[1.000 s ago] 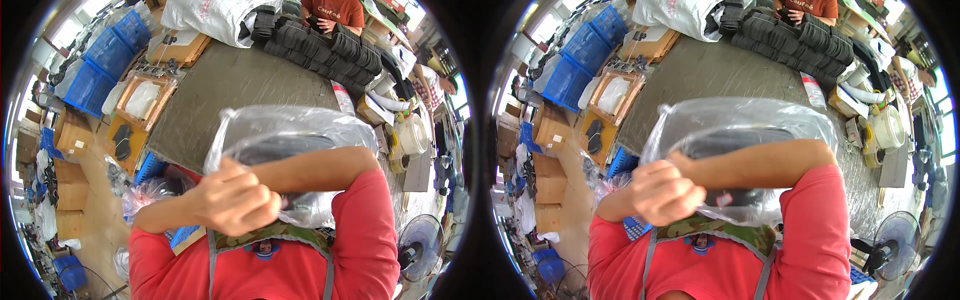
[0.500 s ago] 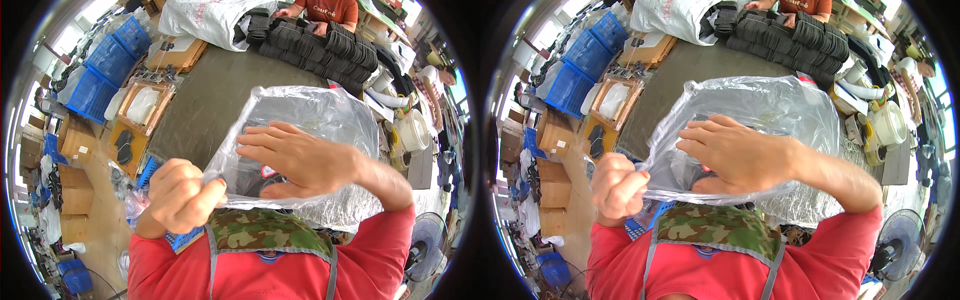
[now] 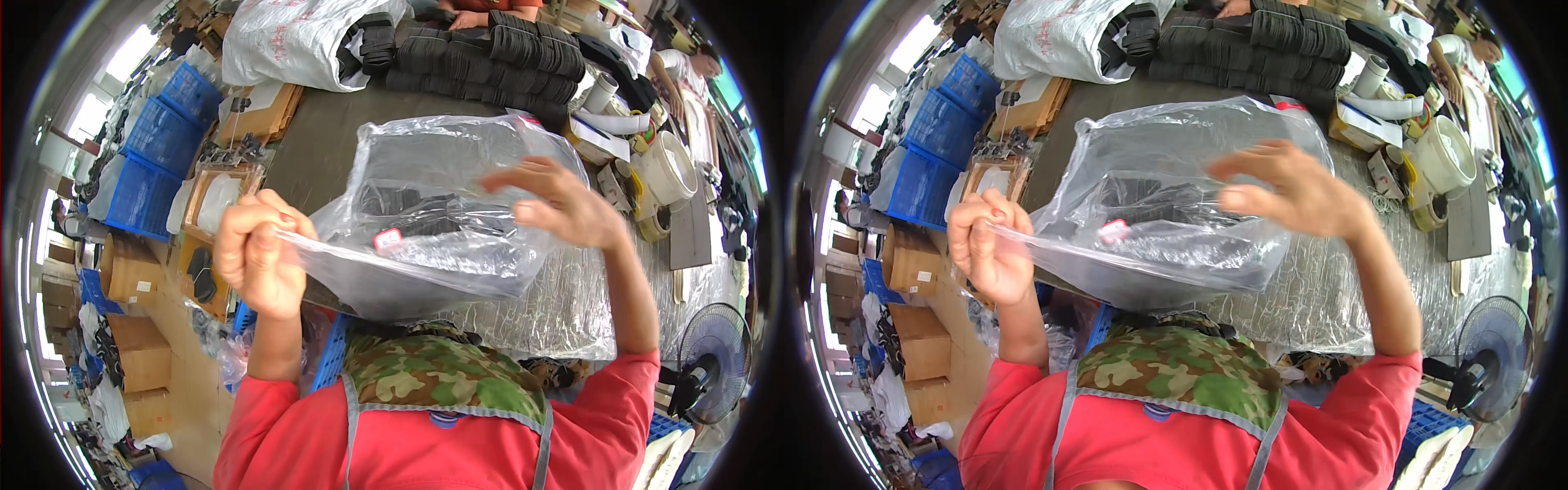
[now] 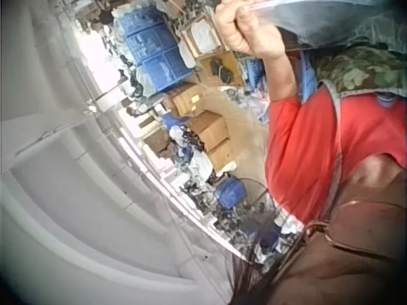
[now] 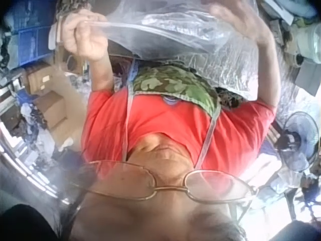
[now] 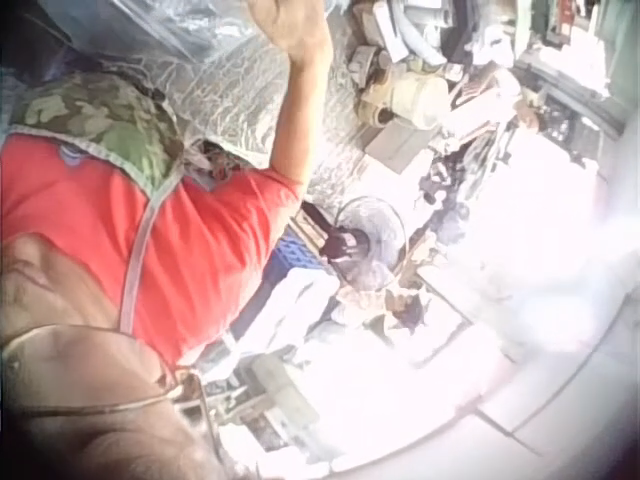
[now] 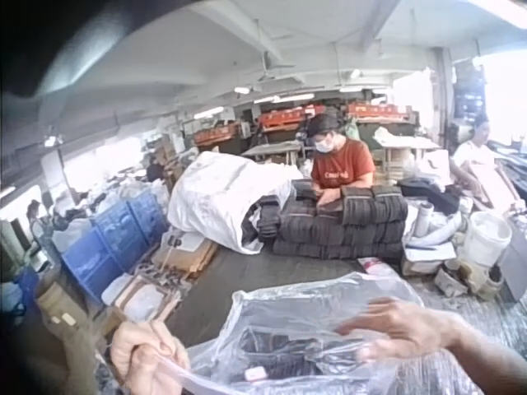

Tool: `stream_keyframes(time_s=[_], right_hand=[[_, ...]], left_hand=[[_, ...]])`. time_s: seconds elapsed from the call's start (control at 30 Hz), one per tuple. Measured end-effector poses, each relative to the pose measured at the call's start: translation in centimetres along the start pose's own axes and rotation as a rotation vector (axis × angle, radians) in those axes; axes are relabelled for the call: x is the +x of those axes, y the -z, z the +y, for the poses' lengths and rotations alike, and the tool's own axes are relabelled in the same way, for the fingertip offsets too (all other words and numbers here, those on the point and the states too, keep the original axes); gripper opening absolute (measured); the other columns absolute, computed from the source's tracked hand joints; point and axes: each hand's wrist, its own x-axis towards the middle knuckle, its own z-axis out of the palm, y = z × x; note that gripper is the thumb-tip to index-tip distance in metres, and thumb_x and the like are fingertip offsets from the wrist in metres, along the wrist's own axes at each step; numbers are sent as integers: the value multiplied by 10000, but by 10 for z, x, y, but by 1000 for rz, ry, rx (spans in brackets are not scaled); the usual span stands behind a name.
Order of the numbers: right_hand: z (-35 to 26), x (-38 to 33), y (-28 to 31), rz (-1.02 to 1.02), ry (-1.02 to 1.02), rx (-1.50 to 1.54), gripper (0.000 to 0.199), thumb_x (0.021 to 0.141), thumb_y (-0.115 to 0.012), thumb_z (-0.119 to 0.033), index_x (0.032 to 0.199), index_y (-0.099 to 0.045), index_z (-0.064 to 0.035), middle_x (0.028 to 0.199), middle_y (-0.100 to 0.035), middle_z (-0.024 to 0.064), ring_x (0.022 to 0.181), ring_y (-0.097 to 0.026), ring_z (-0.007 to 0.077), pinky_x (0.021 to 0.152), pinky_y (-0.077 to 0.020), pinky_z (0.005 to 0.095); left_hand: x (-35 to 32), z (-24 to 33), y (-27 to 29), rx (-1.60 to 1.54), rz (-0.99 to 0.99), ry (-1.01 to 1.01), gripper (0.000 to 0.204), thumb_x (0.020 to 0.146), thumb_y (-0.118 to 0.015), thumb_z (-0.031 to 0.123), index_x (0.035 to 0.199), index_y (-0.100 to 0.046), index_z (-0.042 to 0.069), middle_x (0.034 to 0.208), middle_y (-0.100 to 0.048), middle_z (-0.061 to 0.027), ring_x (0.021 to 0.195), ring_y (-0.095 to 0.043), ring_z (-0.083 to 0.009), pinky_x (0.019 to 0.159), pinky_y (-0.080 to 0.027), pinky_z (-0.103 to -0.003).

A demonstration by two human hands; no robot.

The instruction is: Packing stacks of black insoles into plastic bags and tying them shut.

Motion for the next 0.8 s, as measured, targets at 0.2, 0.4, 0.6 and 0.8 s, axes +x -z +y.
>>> stream_keyframes(time_s=[0.2,0.4,0.6,0.8], right_hand=[[3,-64,24,40,-163,-362,396,783,-698,-425,963,-685,-73,1152,-627,119,1100,-554,278,949,-407,425],[45,-21,-5,766,-44,316,176,832,-640,-221,840,-620,-46,1351,-517,86,1277,-449,244,1047,-341,383],[32,36,-35,490,-37,1507,169,905,-543,-206,763,-528,-116,663,-479,-36,586,-455,63,545,-377,227],[-40,50,-53,824,-294,1219,207,884,-491,-148,685,-433,-139,594,-352,-69,498,-299,30,453,-223,219]], left_hand=[[7,0,34,77,109,86,83,913,-500,72,891,-510,-7,814,-430,-54,682,-369,-111,529,-295,-211],[13,12,53,163,49,103,69,887,-501,-18,947,-532,-4,904,-443,-47,581,-321,-42,471,-281,-174],[4,16,57,205,105,169,81,890,-522,-8,966,-536,19,895,-437,-20,649,-391,-57,545,-354,-194],[-50,16,68,441,288,287,708,889,-532,202,1486,-178,64,1488,-261,-146,1348,-278,-250,1079,-198,-406]])
